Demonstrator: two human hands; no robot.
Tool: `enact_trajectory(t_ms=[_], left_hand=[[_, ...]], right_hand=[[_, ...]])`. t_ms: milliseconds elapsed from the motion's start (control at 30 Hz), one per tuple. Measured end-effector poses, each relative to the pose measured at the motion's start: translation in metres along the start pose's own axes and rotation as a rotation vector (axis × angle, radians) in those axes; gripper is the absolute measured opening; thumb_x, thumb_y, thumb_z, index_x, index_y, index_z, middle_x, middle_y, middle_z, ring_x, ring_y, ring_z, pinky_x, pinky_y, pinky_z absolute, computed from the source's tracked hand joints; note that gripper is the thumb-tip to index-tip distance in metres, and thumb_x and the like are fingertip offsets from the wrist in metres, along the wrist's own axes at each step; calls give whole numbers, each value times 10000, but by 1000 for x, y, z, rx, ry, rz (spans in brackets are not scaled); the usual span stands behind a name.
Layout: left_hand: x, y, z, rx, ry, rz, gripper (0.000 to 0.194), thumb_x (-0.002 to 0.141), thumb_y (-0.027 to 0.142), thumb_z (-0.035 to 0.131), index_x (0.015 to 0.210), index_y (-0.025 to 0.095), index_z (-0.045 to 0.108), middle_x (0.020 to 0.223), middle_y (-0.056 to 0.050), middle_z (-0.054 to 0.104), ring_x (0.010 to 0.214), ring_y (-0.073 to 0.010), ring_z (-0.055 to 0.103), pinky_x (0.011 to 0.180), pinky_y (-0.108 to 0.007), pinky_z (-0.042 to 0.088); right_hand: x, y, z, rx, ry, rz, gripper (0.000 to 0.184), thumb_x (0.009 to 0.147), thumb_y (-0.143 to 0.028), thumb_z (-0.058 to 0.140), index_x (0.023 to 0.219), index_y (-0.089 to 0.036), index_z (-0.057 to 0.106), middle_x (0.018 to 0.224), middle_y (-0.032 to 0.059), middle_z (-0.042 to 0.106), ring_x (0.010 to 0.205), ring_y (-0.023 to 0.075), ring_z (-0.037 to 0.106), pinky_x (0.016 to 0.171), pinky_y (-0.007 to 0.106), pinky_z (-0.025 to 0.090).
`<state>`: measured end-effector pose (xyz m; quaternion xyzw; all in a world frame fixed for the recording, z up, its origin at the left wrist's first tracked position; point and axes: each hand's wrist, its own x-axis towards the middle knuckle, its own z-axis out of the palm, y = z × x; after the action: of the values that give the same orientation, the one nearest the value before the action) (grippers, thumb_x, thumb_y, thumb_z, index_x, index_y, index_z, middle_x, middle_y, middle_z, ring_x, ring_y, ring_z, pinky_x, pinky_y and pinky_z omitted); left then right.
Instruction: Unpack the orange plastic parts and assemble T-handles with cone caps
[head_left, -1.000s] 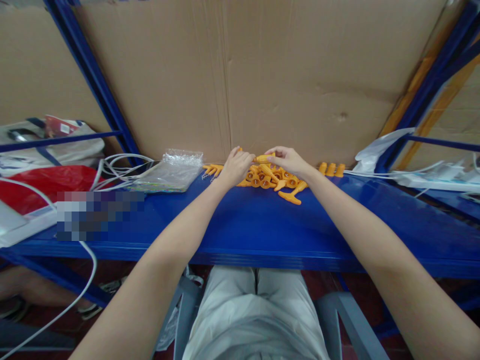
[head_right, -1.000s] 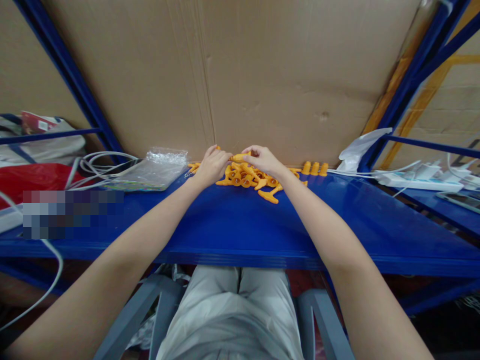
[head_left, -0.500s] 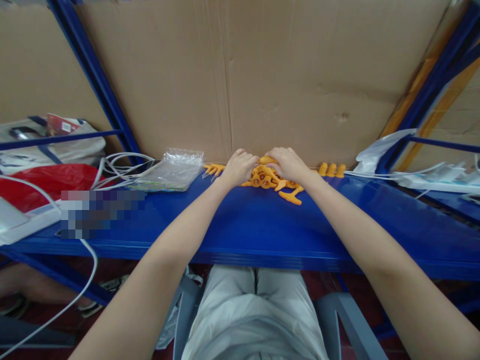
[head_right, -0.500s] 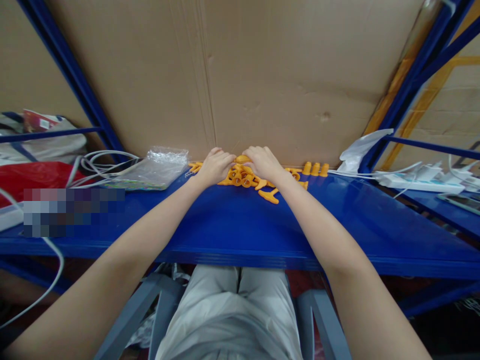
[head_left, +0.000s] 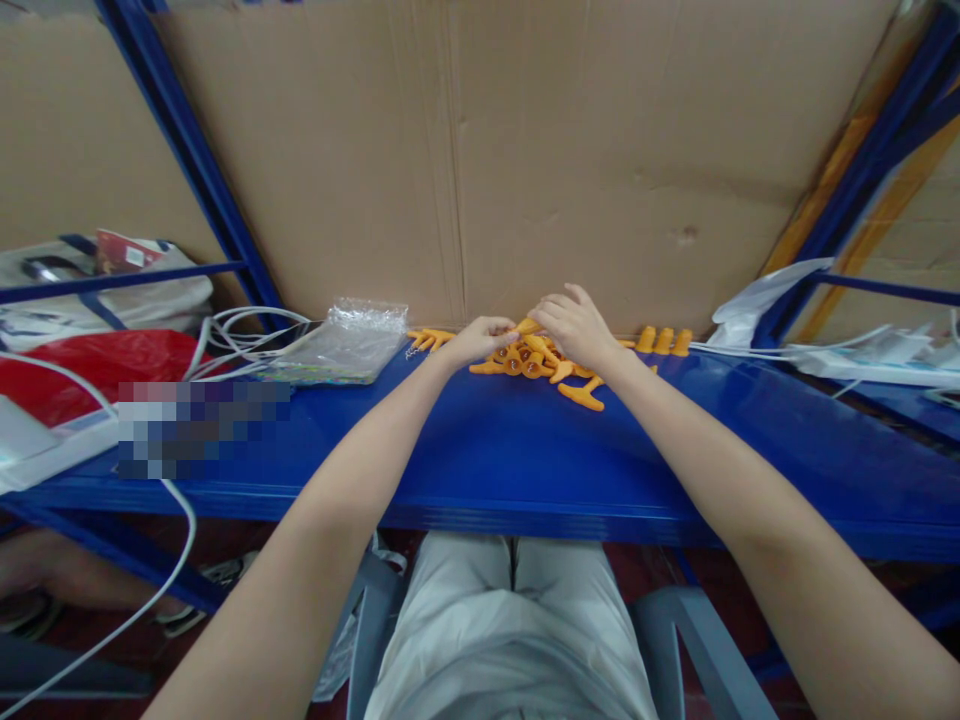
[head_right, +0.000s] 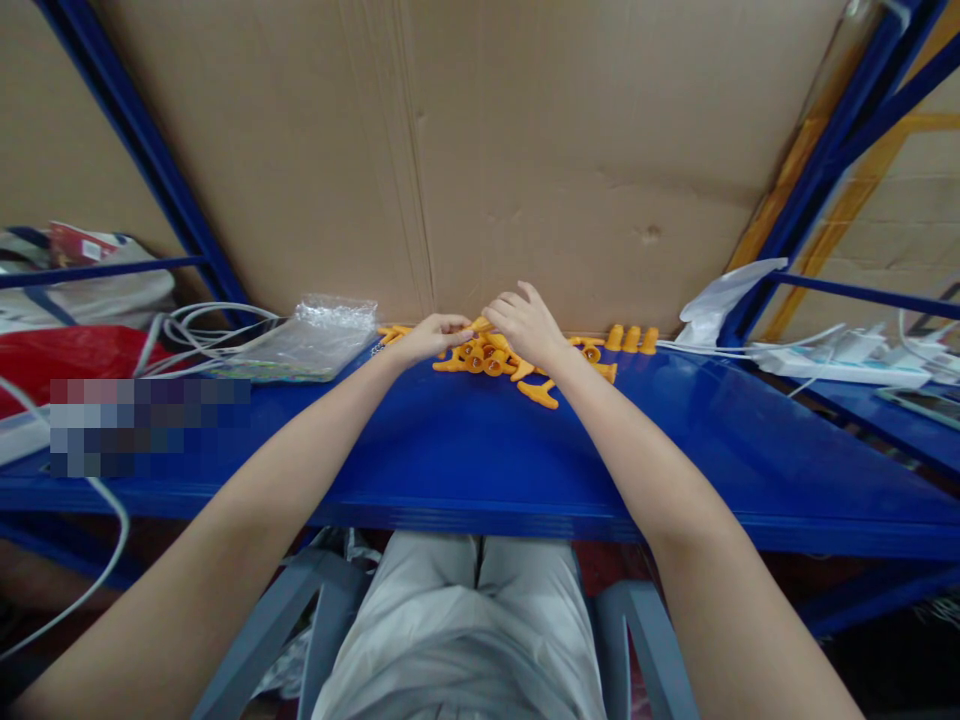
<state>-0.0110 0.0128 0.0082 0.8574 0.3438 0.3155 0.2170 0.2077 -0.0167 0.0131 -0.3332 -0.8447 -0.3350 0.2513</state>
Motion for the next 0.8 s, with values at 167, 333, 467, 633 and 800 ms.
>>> enact_trajectory(t_ms=[167,333,467,633,800], left_hand=[[-4,-4,-9,-134,-135,-29,241,944,320,535,818,193,697,601,-2,560,589,-144,564,658,-310,508],[-9,-3,-15,-99,-196,0,371,998,433,447,843,205,696,619,-55,592,589,-181,606,667,-379,552],[-12,-4,-17,-144,-187,-41,401,1002,446,432,822,190,681,563,-52,556,513,-161,564,596,-355,545],[-12,-21,-21,-627,-17,-209,253,949,313,582,785,144,675,523,12,478,456,-88,484,532,-234,487],[-6,-45,-25,-833,457,-323,119,871,155,678,757,128,654,641,-1,602,585,-86,573,616,-190,493]], right_hand=[[0,-2,-1,79,43,-5,314,997,-209,410,1147,-278,677,1040,66,716,1181,269,554,1158,615,249],[3,-3,0,121,97,-9,265,1018,-292,418,1112,-292,665,1046,54,696,1206,257,548,1187,630,201],[0,5,-2,48,145,55,315,1013,-230,351,1075,-269,657,1118,76,681,1202,249,559,1182,615,219],[-22,42,-6,-112,187,372,236,951,-252,457,1088,-220,647,1237,149,645,1236,316,538,1116,634,286],[-67,88,2,-147,279,935,314,898,-441,556,1045,-193,682,1239,186,633,1173,359,542,972,610,411]])
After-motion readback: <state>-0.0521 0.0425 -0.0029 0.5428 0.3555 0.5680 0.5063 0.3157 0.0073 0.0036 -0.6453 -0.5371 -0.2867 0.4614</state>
